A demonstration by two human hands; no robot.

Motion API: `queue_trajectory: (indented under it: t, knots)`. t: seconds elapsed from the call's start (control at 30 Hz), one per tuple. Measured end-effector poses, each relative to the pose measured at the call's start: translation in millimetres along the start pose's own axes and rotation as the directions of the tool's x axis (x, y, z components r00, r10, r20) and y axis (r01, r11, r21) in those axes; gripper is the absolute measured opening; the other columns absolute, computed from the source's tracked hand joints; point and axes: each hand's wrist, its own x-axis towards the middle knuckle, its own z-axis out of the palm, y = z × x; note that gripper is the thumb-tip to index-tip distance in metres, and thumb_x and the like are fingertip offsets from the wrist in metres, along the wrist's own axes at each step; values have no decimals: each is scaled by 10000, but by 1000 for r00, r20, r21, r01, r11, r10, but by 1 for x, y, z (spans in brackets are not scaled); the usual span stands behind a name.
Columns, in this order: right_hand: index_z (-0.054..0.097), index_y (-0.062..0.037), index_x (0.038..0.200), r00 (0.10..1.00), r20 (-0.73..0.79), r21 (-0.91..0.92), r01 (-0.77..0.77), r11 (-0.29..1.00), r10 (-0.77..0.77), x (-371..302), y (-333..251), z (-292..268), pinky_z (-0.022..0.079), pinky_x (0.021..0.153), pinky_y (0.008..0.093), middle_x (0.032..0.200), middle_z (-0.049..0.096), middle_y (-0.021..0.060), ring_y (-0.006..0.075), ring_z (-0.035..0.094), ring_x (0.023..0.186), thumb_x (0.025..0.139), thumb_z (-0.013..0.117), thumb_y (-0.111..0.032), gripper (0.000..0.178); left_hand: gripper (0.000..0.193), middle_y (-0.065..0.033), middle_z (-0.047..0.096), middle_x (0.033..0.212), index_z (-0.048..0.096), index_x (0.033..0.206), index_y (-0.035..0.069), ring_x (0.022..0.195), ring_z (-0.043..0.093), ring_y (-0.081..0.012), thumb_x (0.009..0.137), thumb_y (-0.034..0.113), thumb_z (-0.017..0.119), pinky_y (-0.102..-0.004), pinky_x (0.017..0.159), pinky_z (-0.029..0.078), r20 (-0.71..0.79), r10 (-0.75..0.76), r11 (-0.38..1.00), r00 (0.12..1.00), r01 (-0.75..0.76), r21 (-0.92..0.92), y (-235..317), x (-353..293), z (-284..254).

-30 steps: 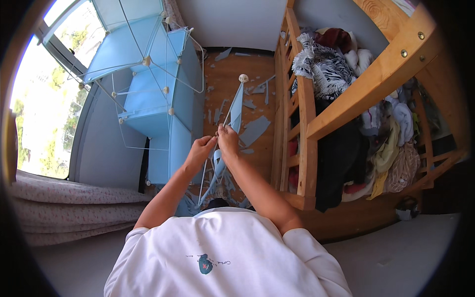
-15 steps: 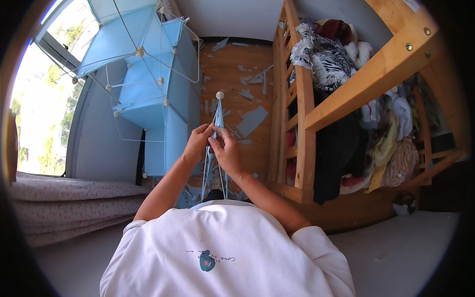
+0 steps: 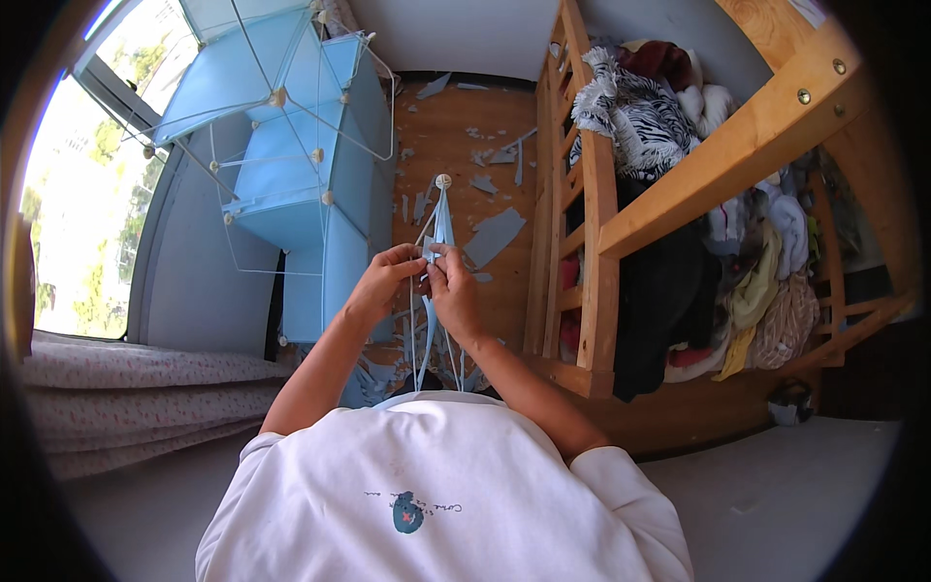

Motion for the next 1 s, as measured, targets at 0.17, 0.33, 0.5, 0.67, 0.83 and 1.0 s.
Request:
queue_trajectory:
  t: [0.17,0.33,0.5,0.67,0.83,1.0]
  knots:
    - [432,21,1114,1000,23,-104,10,995,-7,-4,-17,-2,445,536,228,708,559,46,91,534,582,909,432,-38,214,81,-18,557,730,588,885,9,644,504,-95,811,36,569,-242,586,430,-62,25,999,998,-27,-27,-7,2,-1]
    - [433,17,1073,1000,-7,-155,-29,987,28,-13,-17,-4,451,540,240,675,561,50,107,540,569,906,434,-35,175,109,-1,527,688,601,870,-1,606,437,-81,797,78,584,-228,549,364,-113,23,999,993,-18,51,1,-7,4]
    - [429,-17,1100,999,-8,-172,46,984,-48,-4,-16,-4,462,548,277,715,599,81,155,580,593,897,458,-51,207,223,-2,529,693,585,865,0,613,445,-77,814,216,606,-251,586,336,-74,-36,996,997,42,77,-3,-10,2]
    - [444,-21,1071,994,27,-357,105,928,-102,-2,-10,-4,473,581,350,760,617,141,287,615,657,888,473,-77,193,202,-11,539,690,578,877,-12,609,458,-80,814,177,608,-235,567,343,-77,22,993,997,-12,118,-2,-15,3]
    - [444,-20,1046,988,122,-452,143,880,-98,-4,-15,0,464,594,366,742,612,145,315,613,685,868,498,-65,192,97,-9,540,679,589,865,3,602,471,-76,796,70,603,-216,536,365,-103,-80,996,991,85,39,1,-15,-8]
    - [448,-11,1054,988,103,-405,146,902,-114,-3,-4,3,478,576,327,726,622,121,243,628,650,878,496,-67,190,106,20,516,671,594,886,42,589,469,-66,810,111,618,-195,485,359,-88,-47,987,995,60,152,1,-17,-10]
